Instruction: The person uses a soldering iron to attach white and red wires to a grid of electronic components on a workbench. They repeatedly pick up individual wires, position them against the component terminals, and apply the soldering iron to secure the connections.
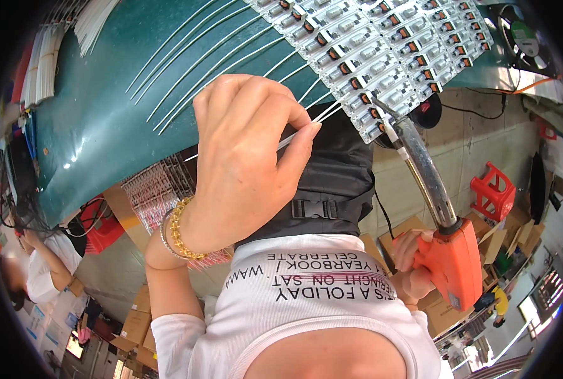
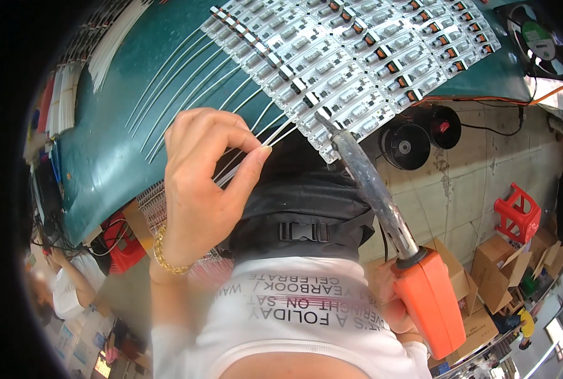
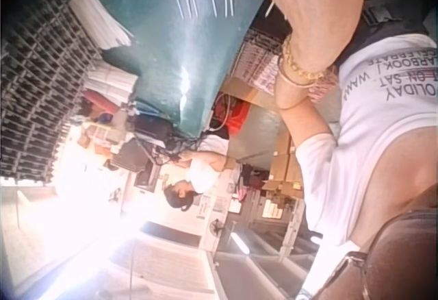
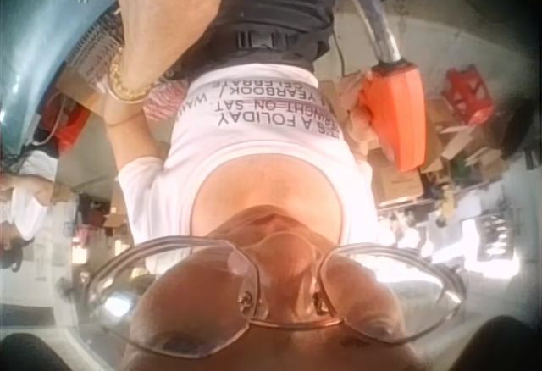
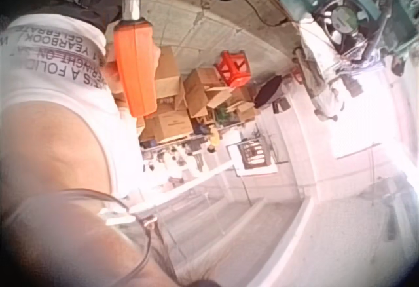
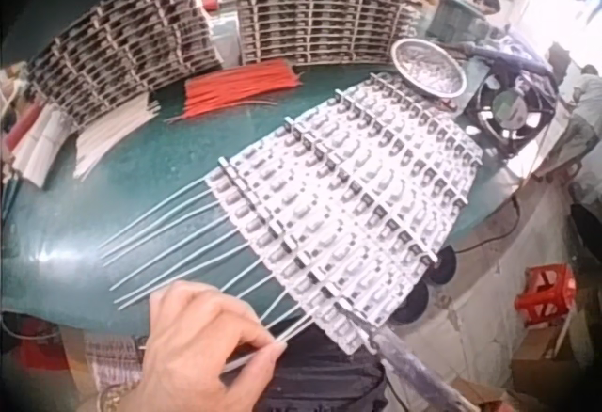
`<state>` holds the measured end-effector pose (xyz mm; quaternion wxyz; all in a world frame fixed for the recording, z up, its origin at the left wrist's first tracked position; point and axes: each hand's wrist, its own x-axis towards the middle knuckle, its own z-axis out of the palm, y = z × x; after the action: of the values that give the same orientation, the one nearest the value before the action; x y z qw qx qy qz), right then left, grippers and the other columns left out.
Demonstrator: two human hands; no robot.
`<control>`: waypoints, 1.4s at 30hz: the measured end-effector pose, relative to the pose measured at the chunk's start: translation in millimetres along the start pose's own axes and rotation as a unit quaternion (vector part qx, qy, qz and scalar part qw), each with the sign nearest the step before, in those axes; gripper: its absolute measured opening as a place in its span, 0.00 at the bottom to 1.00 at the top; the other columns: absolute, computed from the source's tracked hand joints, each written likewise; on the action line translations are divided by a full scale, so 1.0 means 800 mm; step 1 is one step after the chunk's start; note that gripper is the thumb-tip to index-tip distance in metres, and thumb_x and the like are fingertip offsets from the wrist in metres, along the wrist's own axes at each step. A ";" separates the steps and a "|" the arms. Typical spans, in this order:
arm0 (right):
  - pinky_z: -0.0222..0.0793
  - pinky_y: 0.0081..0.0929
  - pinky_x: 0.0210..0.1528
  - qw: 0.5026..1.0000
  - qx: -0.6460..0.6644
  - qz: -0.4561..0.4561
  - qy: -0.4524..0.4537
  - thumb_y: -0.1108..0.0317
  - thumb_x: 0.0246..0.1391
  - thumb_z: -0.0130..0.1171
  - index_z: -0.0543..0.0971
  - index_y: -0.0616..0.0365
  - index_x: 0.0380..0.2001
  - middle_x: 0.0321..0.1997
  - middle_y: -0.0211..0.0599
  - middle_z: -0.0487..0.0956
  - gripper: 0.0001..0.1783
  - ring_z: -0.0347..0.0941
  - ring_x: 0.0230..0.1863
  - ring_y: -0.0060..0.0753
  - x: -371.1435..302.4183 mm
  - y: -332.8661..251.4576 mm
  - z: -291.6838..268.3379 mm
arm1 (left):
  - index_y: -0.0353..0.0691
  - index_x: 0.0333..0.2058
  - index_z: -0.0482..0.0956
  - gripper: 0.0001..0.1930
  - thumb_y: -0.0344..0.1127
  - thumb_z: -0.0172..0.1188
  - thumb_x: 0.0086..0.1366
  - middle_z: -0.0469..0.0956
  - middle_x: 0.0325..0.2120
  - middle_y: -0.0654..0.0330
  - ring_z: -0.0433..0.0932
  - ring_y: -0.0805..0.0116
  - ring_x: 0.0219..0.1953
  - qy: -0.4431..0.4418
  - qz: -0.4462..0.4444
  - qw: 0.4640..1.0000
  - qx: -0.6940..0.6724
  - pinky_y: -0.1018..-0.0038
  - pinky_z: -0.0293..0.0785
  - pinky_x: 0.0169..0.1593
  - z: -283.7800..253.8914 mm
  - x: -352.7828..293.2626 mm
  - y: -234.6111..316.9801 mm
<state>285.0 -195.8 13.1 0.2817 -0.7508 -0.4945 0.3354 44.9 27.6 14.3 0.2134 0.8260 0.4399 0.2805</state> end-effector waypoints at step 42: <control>0.61 0.33 0.31 0.998 0.064 0.003 0.017 0.47 0.50 0.58 0.76 0.55 0.35 0.28 0.31 0.72 0.22 0.66 0.29 0.35 -0.021 0.025 0.003 | 0.39 0.24 0.80 0.06 0.25 0.69 0.50 0.73 0.20 0.63 0.72 0.66 0.29 -0.012 0.005 0.999 -0.051 0.61 0.64 0.53 0.001 -0.011 0.004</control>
<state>289.2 -218.5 0.3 0.3365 -0.7383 -0.4650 0.3542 43.4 18.3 13.4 0.2587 0.8195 0.4185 0.2938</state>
